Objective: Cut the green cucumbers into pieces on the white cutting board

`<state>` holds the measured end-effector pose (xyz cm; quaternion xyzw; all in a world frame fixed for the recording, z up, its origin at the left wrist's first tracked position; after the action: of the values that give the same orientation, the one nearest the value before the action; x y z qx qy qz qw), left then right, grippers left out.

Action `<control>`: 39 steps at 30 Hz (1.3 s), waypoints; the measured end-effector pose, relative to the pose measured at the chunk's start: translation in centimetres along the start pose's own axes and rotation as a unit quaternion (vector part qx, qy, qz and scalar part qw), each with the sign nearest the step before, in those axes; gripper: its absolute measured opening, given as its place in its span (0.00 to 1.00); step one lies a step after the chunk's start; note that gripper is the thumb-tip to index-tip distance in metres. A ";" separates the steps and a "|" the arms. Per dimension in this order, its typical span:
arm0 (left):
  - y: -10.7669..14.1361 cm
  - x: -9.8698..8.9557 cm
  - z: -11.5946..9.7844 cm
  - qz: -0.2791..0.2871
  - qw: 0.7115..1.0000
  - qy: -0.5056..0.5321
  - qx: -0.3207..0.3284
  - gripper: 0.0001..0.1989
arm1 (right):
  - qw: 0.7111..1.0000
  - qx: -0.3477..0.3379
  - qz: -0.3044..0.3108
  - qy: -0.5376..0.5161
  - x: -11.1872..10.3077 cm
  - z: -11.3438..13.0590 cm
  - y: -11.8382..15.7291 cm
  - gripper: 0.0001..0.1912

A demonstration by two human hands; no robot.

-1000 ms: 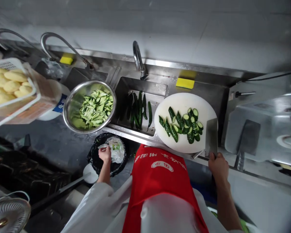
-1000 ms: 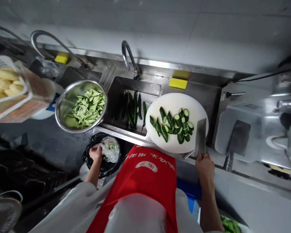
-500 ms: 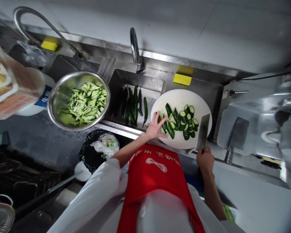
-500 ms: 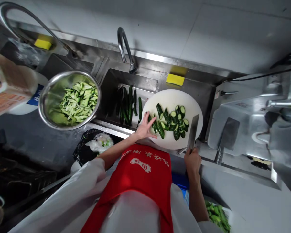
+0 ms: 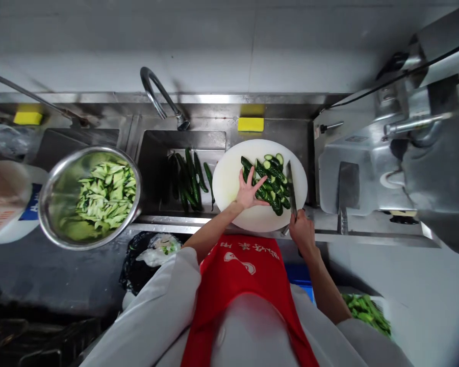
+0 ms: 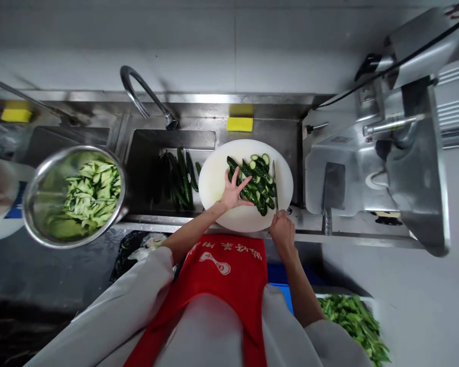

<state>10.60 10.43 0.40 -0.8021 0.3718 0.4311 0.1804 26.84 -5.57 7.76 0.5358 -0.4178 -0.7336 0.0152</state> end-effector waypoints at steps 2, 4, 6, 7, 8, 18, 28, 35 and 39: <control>-1.3 0.0 0.2 0.006 1.000 -0.005 0.009 0.58 | 1.000 -0.012 -0.002 0.001 -0.4 -0.2 -0.5 0.15; -2.0 -0.2 0.1 0.013 1.000 -0.012 0.011 0.58 | 1.000 -0.020 -0.002 -0.001 -0.7 -0.5 -0.9 0.15; -1.9 -0.5 -0.3 0.018 1.000 -0.021 -0.008 0.58 | 1.000 -0.019 0.001 -0.005 -0.8 -1.0 -1.2 0.15; -1.5 -0.6 -0.7 0.020 0.999 -0.028 -0.026 0.58 | 1.000 -0.014 0.002 -0.008 -0.9 -1.3 -1.3 0.15; -1.0 -0.5 -1.3 0.026 0.998 -0.038 -0.042 0.58 | 1.000 -0.007 0.002 -0.011 -0.9 -1.6 -1.3 0.15; -2.9 3.9 -8.4 0.065 0.994 -0.080 0.044 0.42 | 0.999 0.030 -0.003 -0.029 -0.4 -2.9 -1.6 0.18; 4.8 -5.4 5.6 -0.145 0.965 0.074 -0.206 0.22 | 0.992 0.055 -0.110 0.007 -1.4 -3.3 1.5 0.19; 17.9 -4.5 26.6 -0.019 0.723 0.290 -0.627 0.14 | 0.984 0.036 -0.176 0.012 -2.2 0.4 7.1 0.17; 20.7 -1.2 30.1 -0.001 0.666 0.312 -0.678 0.18 | 0.994 -0.012 -0.110 0.016 -0.5 2.8 8.9 0.14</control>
<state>-22.16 15.72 -14.95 -0.7911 0.0110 0.2883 -0.5394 20.99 -9.44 13.95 0.5898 -0.3471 -0.7273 -0.0520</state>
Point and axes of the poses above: each hand's wrist, its own y-axis away from the middle knuckle, its own x-axis out of the palm, z = x × y, the point moved 3 cm from there along -y, towards the middle knuckle, and after that the axes turned 13 degrees about z, right-handed, at the moved point
